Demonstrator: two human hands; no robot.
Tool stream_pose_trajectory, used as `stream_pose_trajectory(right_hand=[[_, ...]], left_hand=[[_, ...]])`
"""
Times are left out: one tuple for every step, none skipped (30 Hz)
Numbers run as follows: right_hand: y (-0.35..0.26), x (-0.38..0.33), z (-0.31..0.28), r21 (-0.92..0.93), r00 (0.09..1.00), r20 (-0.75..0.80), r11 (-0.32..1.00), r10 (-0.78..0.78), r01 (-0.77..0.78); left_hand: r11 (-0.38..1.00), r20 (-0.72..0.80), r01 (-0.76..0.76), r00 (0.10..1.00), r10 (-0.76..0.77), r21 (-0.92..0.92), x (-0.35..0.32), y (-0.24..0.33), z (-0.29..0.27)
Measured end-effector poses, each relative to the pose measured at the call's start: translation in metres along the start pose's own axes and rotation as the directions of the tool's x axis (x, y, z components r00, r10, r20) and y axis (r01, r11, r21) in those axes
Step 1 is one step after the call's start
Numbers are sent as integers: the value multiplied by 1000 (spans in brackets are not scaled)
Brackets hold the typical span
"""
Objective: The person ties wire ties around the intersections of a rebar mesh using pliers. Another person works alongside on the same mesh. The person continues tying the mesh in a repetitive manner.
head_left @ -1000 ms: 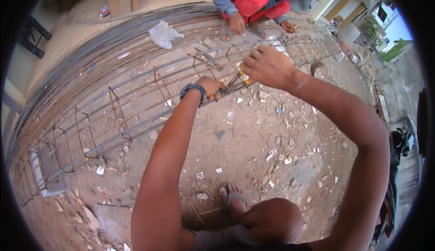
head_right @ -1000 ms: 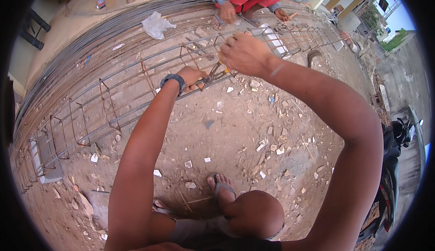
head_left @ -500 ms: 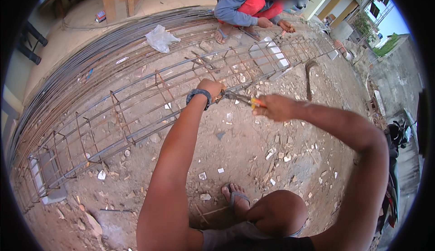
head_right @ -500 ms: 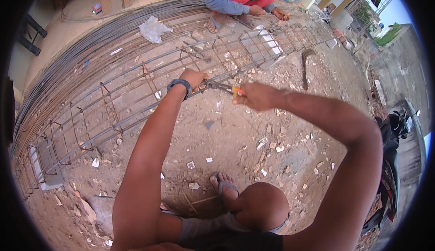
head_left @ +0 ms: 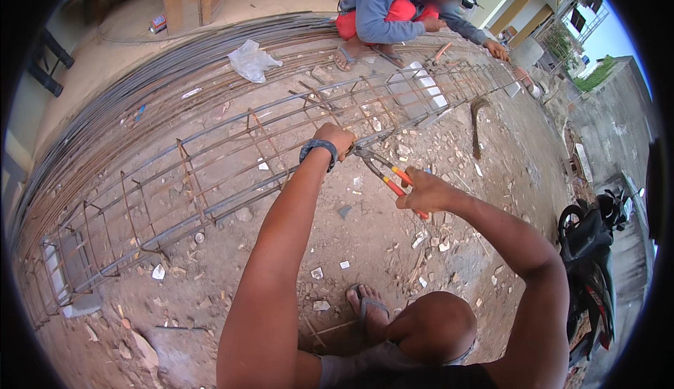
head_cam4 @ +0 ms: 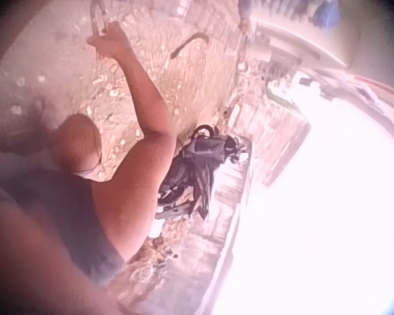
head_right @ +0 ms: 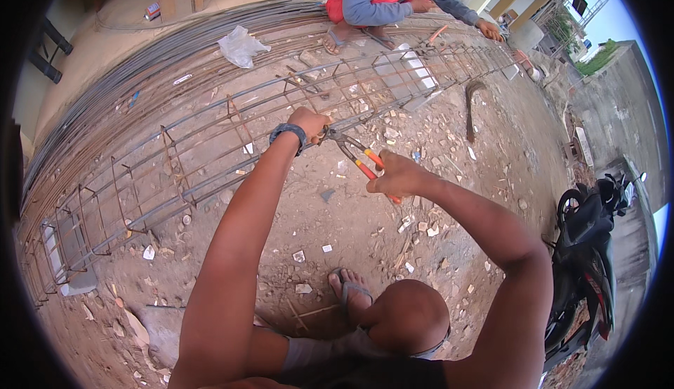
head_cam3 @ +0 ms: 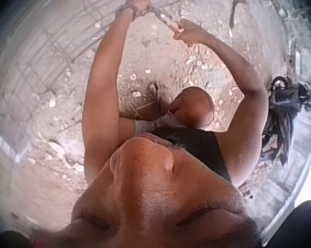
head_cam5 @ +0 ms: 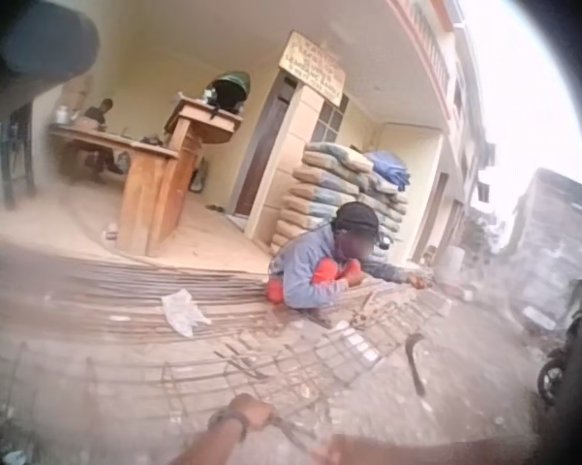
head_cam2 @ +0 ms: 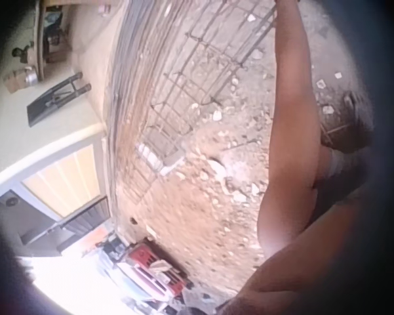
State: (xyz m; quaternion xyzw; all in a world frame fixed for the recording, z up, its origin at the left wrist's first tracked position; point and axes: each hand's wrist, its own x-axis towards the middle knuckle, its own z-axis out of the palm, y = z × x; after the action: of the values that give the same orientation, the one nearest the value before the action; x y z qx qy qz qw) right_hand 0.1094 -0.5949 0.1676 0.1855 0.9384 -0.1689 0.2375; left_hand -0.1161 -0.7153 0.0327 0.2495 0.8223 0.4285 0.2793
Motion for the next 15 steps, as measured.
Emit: stream_pose_trajectory(right_hand=[[-34, -10, -17, -58, 996, 55, 996, 77, -74], [-24, -10, -18, -297, 992, -123, 955, -14, -24], [-11, -8, -15, -525, 954, -263, 851, -145, -16], [-8, -5, -16, -722, 879, -353, 691, -320, -38], [-8, -3, -25, -802, 835, -351, 596, -424, -34], [-9, 1, -35, -870, 783, -333, 491, -525, -41], [-8, 2, -40, -924, 733, -296, 379, -612, -57], [-8, 1, -36, -910, 819, -276, 411, -504, -54], [-8, 0, -30, -895, 888, -247, 442, -388, -56], [-10, -1, -26, -878, 940, -210, 475, -269, -61], [-9, 1, -29, -825, 953, -193, 564, -233, -29], [-6, 7, -34, -762, 965, -171, 647, -200, -1], [0, 11, -35, -687, 975, -147, 727, -167, 21], [7, 14, -30, -447, 997, -76, 894, -14, -22], [15, 17, -22, -179, 993, 36, 978, 111, -103]], left_hand=[[998, -11, -7, 1000, 7, 63, 0, -8, -7], [995, -9, 2, 1000, -1, 103, -4, 4, 1], [989, -9, 13, 1000, -11, 144, -9, 15, 7], [988, -37, 30, 999, -25, 150, -11, 16, 7], [987, -69, 47, 997, -37, 156, -11, 16, 6], [985, -103, 65, 994, -49, 160, -12, 16, 4], [990, -69, 62, 996, -53, 128, -15, 19, 4], [994, -36, 60, 998, -57, 95, -19, 22, 3], [996, -4, 60, 998, -60, 62, -22, 25, 3], [997, -4, 71, 997, -71, 27, -23, 24, 2], [997, -5, 82, 997, -82, -8, -23, 23, 1], [995, -6, 93, 996, -94, -44, -24, 23, 0], [995, 7, 81, 997, -80, -57, -24, 22, 1], [995, 17, 68, 998, -67, -71, -24, 22, 1], [995, 26, 56, 998, -54, -87, -24, 24, 2]])
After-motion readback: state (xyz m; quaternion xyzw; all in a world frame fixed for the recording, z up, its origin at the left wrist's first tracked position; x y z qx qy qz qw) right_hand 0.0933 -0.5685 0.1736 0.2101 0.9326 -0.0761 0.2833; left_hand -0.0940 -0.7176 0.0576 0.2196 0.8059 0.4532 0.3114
